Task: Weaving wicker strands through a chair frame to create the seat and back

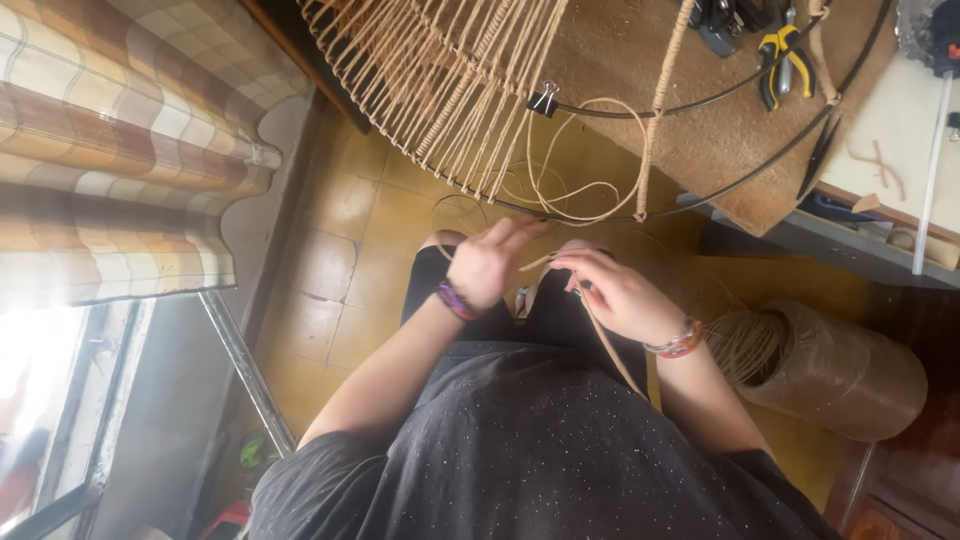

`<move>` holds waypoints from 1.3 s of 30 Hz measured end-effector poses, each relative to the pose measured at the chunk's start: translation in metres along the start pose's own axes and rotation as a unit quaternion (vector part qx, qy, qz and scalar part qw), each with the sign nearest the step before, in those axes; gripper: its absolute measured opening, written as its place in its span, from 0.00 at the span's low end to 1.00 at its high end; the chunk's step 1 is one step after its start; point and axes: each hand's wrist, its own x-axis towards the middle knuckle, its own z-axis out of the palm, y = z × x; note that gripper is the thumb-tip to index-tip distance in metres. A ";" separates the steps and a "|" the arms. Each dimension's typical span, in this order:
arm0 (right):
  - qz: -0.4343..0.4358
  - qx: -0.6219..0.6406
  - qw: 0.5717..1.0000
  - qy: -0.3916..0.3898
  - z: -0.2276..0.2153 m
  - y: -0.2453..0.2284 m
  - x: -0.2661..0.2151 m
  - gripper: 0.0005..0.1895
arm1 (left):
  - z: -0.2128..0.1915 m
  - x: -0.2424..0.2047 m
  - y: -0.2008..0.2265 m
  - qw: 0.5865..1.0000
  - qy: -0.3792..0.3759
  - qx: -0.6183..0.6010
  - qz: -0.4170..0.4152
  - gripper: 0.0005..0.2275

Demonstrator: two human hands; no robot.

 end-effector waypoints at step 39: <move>0.071 -0.125 0.988 -0.055 0.060 0.034 -0.002 0.04 | -0.055 -0.002 0.026 0.860 -0.162 -0.460 -0.152 0.18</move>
